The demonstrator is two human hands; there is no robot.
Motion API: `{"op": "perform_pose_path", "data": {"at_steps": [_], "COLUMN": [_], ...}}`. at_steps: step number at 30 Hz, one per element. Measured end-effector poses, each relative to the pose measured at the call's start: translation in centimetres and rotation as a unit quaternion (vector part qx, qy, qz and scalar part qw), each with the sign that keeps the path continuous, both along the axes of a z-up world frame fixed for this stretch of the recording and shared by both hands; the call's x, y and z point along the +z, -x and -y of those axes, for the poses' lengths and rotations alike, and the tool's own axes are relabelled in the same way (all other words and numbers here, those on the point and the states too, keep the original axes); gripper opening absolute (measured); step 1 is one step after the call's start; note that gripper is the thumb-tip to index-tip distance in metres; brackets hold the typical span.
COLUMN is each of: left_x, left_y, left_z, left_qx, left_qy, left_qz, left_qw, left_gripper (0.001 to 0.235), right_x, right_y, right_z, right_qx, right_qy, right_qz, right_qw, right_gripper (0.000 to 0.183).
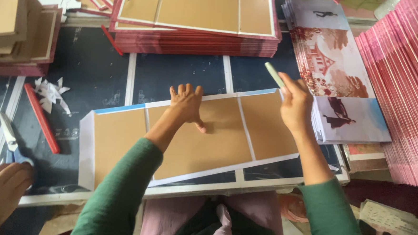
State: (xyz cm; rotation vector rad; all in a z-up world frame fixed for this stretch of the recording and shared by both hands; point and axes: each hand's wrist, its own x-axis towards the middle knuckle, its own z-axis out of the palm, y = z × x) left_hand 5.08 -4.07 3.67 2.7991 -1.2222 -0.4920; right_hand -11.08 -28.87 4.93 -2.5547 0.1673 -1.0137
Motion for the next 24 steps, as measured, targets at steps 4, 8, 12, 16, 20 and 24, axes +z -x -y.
{"op": "perform_pose_path", "data": {"at_steps": [4,8,12,16,20,24], "left_x": [1.8,5.2,7.9,7.2,5.5,-1.2], "left_y": [2.8,9.7,18.3,19.3,11.3,6.2], "left_z": [-1.0,-3.4,-4.9,-5.6,-3.9,0.0], "left_qx": [0.005,0.023,0.041,0.019,0.018,0.020], "left_qy": [0.063,0.220,0.211,0.226,0.171,0.047], "left_qz": [0.149,0.349,0.477,0.497,0.385,0.271], "left_qw": [0.987,0.911,0.852,0.838,0.907,0.961], "left_gripper": [0.105,0.094,0.018,0.028,0.099,0.136], "right_x": [1.2,2.4,2.0,1.6,3.5,0.9], "right_y": [4.9,9.9,14.4,17.4,18.4,20.4], "right_z": [1.4,1.9,1.9,1.6,-1.0,-1.0], "right_qx": [-0.045,-0.092,-0.183,-0.181,-0.205,-0.235], "right_qy": [-0.068,-0.184,-0.219,-0.238,-0.192,-0.169], "right_qz": [0.097,0.174,0.200,0.291,0.236,0.192], "right_qw": [0.992,0.963,0.937,0.909,0.930,0.938], "right_gripper": [0.032,0.024,0.031,0.035,0.022,0.027]}}
